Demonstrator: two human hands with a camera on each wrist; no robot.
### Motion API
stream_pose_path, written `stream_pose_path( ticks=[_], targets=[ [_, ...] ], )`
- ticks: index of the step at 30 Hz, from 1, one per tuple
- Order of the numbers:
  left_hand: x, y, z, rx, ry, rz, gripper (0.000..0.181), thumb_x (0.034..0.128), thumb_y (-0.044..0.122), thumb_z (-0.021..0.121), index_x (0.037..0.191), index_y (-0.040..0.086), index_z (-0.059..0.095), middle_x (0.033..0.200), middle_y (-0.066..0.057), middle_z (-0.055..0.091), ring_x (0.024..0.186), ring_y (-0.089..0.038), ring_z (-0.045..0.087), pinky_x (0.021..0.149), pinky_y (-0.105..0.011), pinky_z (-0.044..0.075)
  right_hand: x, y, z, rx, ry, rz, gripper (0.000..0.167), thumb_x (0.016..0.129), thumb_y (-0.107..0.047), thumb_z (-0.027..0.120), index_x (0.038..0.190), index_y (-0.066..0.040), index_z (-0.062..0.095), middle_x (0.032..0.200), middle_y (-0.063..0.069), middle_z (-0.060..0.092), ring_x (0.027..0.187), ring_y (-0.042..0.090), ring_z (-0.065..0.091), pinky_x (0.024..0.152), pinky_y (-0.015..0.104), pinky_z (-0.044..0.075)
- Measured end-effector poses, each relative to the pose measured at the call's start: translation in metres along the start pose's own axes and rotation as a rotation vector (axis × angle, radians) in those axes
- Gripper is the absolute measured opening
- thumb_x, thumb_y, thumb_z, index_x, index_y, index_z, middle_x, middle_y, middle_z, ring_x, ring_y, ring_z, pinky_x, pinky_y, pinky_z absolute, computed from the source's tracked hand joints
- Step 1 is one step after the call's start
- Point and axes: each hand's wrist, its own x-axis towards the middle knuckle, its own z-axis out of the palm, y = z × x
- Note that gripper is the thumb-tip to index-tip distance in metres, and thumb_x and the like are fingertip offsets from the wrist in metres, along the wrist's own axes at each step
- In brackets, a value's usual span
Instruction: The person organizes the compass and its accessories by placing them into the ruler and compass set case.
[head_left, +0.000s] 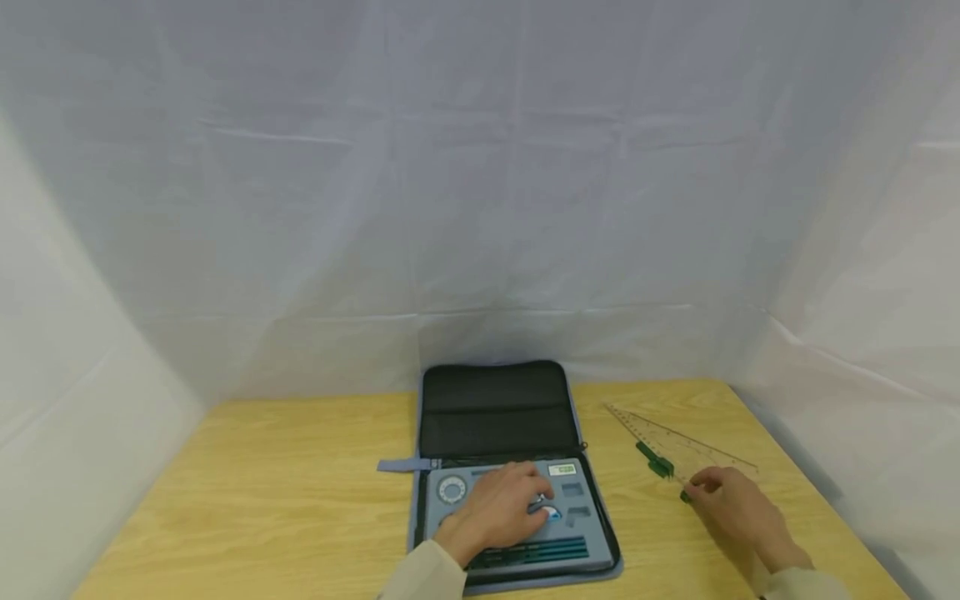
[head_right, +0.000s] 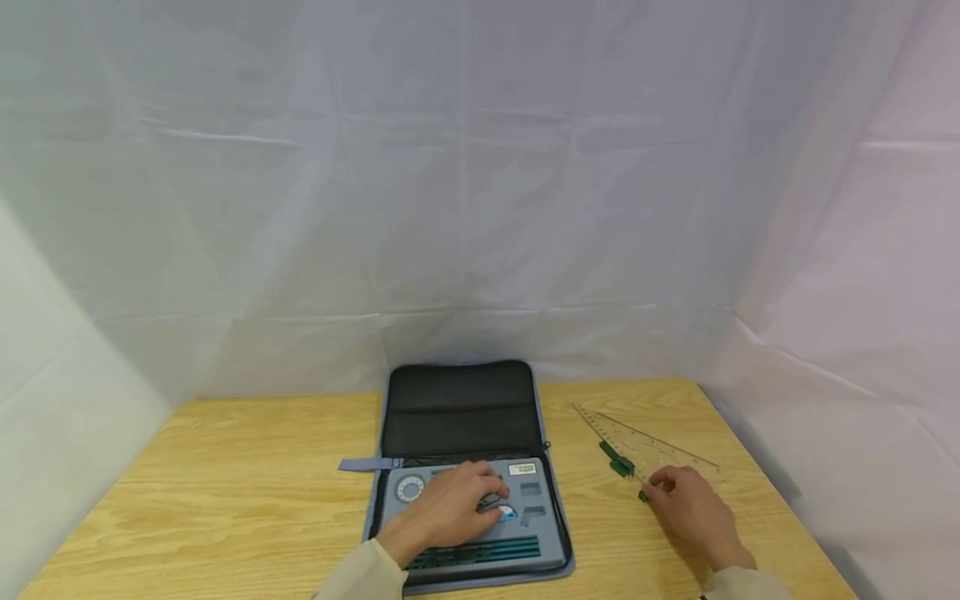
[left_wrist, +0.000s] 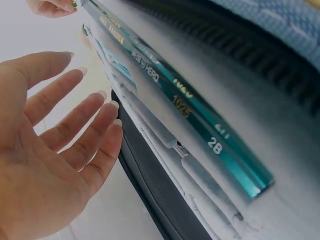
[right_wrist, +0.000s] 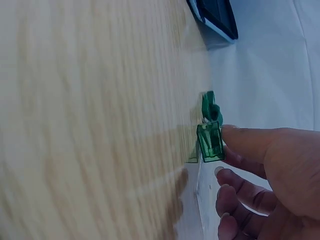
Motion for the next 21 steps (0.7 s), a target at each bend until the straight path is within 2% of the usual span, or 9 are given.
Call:
stream_pose_path(
  ticks=[5,10,12,16,21],
  targets=[
    [-0.0007,-0.0007,0.0000,-0.003,0.006,0.006,0.018,0.0901,0.027,0.064,0.106,0.023,0.071,0.102,0.010,0.059,0.086,-0.008,0.056,0.071,-0.027,0.048,0.0002,-0.0072,0.0064,-0.001,-0.026,0.020,0.031,0.093,-0.038,0.059,0.094,-0.009,0.070,0.094,0.003,0.066,0.084,0.022,0.062,0.073,0.048,0.049],
    [-0.0011,-0.0006,-0.0006,0.003,0.005,0.006,0.018,0.0901,0.027,0.064,0.106,0.023,0.071,0.103,0.009,0.059,0.088,-0.009,0.057,0.073,-0.029,0.049,0.0002,-0.0082,0.0081,-0.015,-0.026,0.006,0.039,0.095,-0.042,0.055,0.098,-0.008,0.072,0.102,0.009,0.066,0.089,0.027,0.063,0.073,0.050,0.049],
    [-0.0017,-0.0010,-0.0010,0.004,0.003,-0.001,0.018,0.0899,0.027,0.064,0.106,0.023,0.071,0.103,0.009,0.059,0.090,-0.010,0.057,0.074,-0.029,0.049,-0.0005,-0.0072,0.0077,0.015,-0.022,-0.025,0.038,0.096,-0.039,0.054,0.101,-0.006,0.071,0.104,0.011,0.065,0.088,0.025,0.062,0.072,0.047,0.050],
    [-0.0035,-0.0027,-0.0018,0.005,-0.001,-0.015,0.017,0.0896,0.027,0.065,0.105,0.024,0.072,0.102,0.010,0.059,0.090,-0.009,0.057,0.075,-0.029,0.049,-0.0017,-0.0059,0.0064,0.096,-0.035,-0.118,0.025,0.096,-0.027,0.057,0.102,-0.006,0.070,0.103,0.007,0.063,0.082,0.017,0.059,0.067,0.035,0.051],
    [-0.0044,-0.0047,-0.0026,0.004,-0.003,-0.005,0.017,0.0901,0.027,0.064,0.105,0.023,0.072,0.102,0.009,0.059,0.090,-0.009,0.057,0.075,-0.029,0.049,0.0018,-0.0046,0.0072,0.100,-0.066,-0.244,0.019,0.094,-0.026,0.060,0.101,-0.011,0.070,0.098,-0.001,0.063,0.082,0.012,0.058,0.067,0.028,0.049]
  ],
)
